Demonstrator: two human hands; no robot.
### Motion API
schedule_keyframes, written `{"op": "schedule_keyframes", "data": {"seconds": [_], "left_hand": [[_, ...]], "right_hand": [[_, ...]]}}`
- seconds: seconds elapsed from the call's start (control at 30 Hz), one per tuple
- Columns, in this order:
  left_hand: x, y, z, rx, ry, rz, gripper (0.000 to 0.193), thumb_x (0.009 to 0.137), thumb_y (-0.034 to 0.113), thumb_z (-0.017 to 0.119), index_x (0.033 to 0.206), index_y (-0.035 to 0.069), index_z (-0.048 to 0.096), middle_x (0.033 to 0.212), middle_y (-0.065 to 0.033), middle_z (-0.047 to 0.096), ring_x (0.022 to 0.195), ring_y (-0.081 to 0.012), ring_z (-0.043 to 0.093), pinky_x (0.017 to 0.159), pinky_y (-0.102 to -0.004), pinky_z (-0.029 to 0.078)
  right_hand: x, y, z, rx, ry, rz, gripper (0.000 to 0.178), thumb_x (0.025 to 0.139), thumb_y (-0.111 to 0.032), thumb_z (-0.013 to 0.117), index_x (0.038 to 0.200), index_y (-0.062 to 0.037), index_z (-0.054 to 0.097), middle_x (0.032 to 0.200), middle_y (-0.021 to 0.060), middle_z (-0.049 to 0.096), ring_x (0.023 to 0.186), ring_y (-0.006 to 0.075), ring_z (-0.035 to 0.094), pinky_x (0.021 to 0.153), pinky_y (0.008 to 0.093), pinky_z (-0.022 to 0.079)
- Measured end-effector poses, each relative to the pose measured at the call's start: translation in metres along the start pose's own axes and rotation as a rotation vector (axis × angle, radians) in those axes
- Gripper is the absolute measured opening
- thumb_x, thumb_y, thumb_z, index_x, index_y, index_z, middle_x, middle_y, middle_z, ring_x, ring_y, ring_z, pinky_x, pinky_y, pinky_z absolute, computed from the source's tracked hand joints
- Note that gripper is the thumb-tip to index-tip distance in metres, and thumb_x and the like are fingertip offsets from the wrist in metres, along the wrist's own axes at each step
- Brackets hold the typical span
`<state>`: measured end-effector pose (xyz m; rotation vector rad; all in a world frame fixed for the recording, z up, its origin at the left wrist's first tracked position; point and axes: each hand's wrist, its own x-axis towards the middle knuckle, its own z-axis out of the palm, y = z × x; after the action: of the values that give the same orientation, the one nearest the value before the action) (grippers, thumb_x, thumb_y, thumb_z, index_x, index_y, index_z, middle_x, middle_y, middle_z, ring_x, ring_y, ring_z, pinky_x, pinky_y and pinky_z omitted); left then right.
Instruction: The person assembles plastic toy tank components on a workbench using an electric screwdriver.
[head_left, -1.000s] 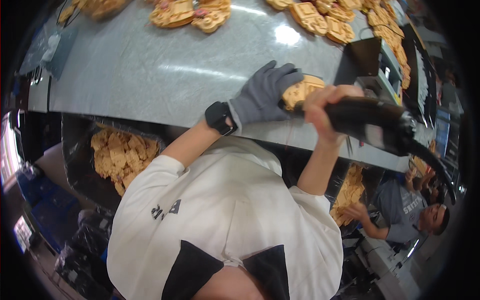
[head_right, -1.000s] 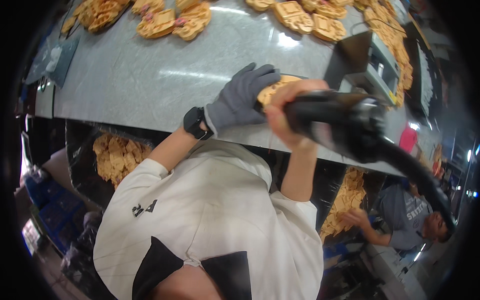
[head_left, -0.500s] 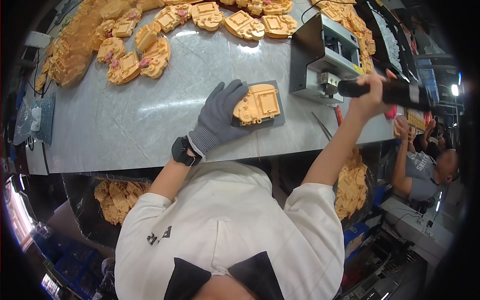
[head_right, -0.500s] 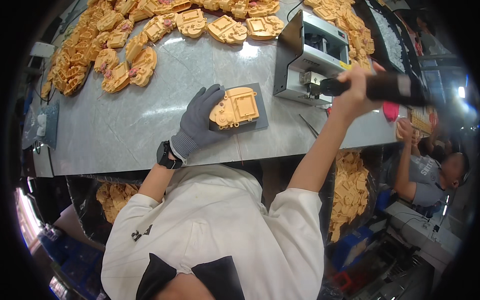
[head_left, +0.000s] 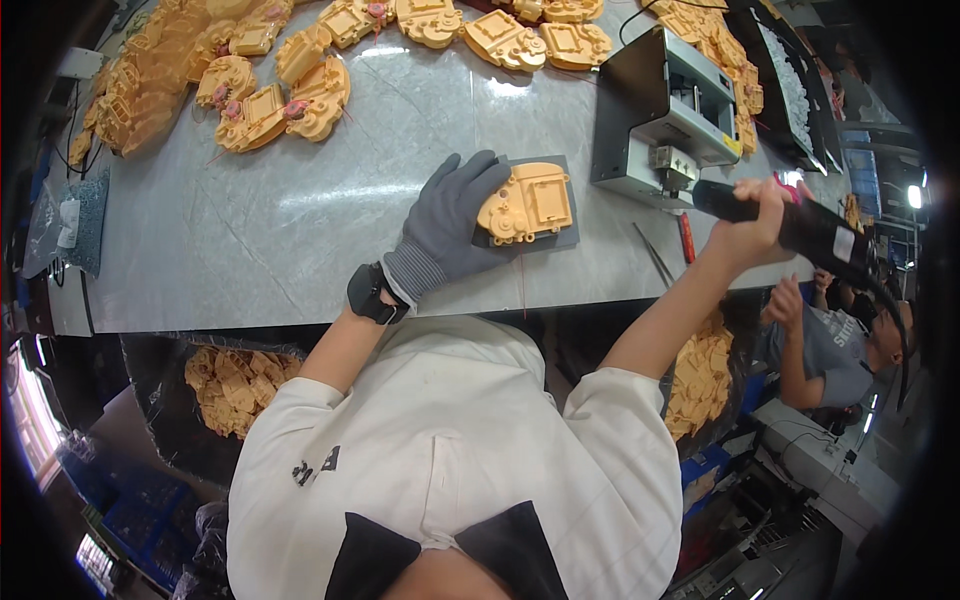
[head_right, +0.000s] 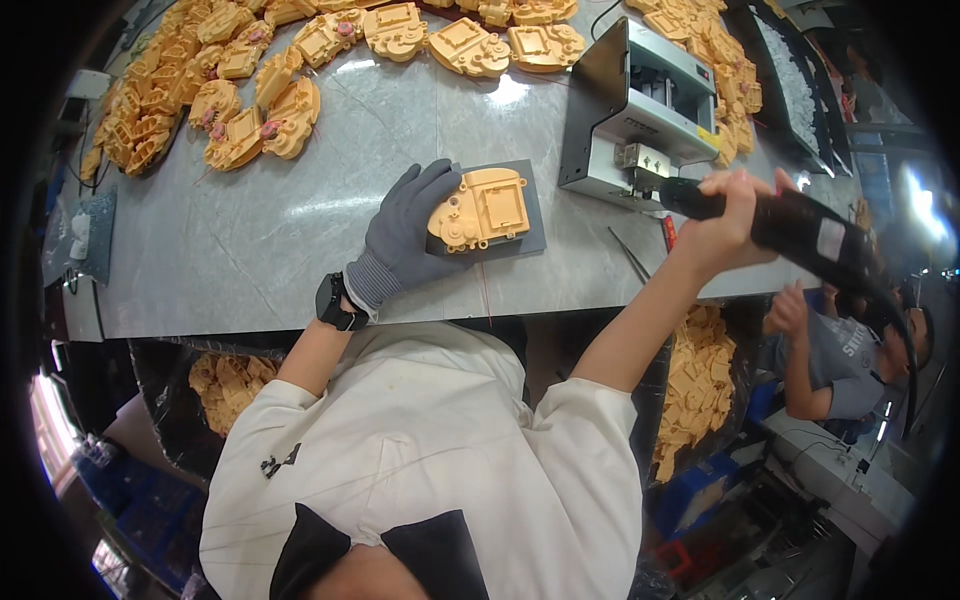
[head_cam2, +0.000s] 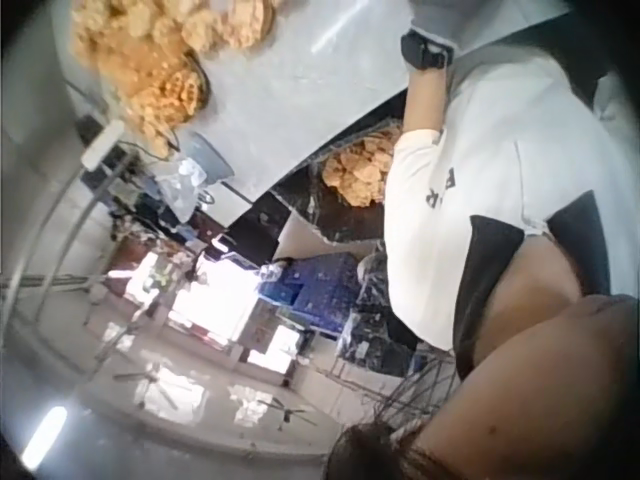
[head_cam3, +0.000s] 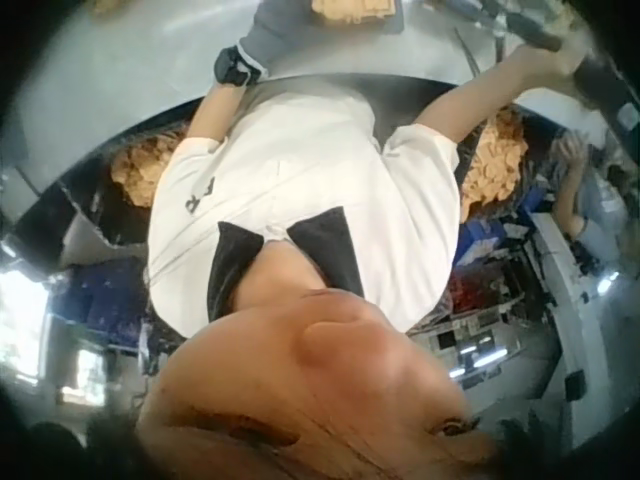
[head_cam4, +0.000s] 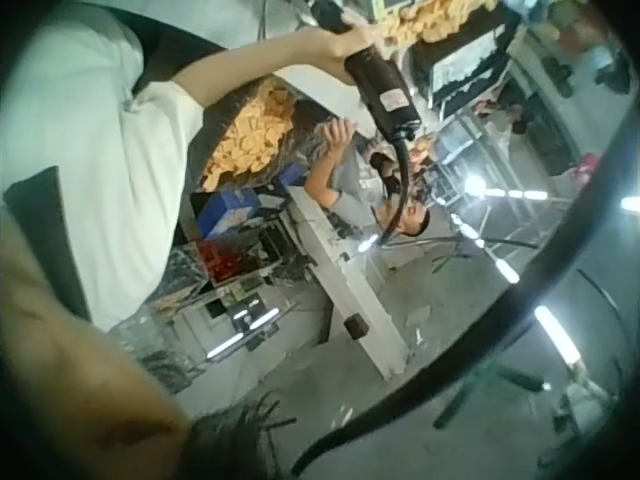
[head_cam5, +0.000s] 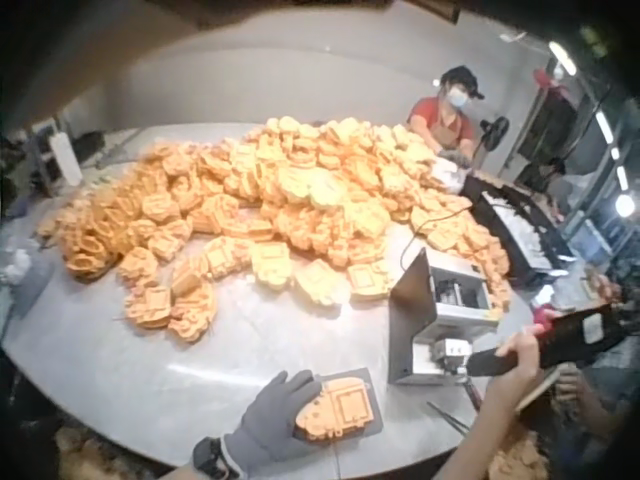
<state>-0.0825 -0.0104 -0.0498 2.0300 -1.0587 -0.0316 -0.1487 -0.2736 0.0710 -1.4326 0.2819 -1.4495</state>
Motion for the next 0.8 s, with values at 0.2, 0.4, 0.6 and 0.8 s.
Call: {"op": "schedule_keyframes", "data": {"seconds": [0.2,0.4,0.6,0.8], "left_hand": [[-0.002,0.003,-0.001,0.000,0.006,0.003,0.092,0.051,0.031,0.083,0.128,0.010,0.037,0.128,-0.0163,0.044,0.120,-0.0301,0.043,0.106,-0.0449,0.028],[0.002,0.004,-0.007,0.053,-0.082,-0.021,0.086,0.059,0.041,0.077,0.126,0.006,0.036,0.126,-0.0143,0.043,0.118,-0.0275,0.043,0.106,-0.0440,0.027],[-0.002,0.001,-0.002,-0.067,-0.015,-0.049,0.088,0.057,0.040,0.078,0.126,0.006,0.036,0.121,-0.0144,0.046,0.111,-0.0297,0.047,0.106,-0.0417,0.028],[-0.003,-0.004,0.001,-0.228,0.068,-0.039,0.082,0.056,0.037,0.080,0.120,0.007,0.039,0.109,-0.0121,0.052,0.104,-0.0294,0.051,0.103,-0.0448,0.032]], "right_hand": [[-0.002,0.013,0.010,-0.095,-0.081,0.080,0.036,0.068,0.009,0.056,0.102,0.0061,0.045,0.057,0.0095,0.052,0.047,0.0165,0.051,0.054,0.0299,0.046],[-0.023,-0.004,-0.003,0.046,-0.139,0.137,0.039,0.067,0.008,0.057,0.104,0.0038,0.044,0.061,0.0067,0.051,0.045,0.0146,0.049,0.050,0.0283,0.044],[-0.085,-0.051,0.045,0.263,-0.396,0.061,0.047,0.070,0.002,0.057,0.113,0.0033,0.037,0.060,0.0068,0.053,0.047,0.0148,0.050,0.051,0.0297,0.045],[-0.088,-0.029,0.104,0.151,-0.533,0.287,0.049,0.071,0.005,0.056,0.117,0.0054,0.039,0.057,0.0060,0.050,0.044,0.0140,0.048,0.051,0.0277,0.043]]}}
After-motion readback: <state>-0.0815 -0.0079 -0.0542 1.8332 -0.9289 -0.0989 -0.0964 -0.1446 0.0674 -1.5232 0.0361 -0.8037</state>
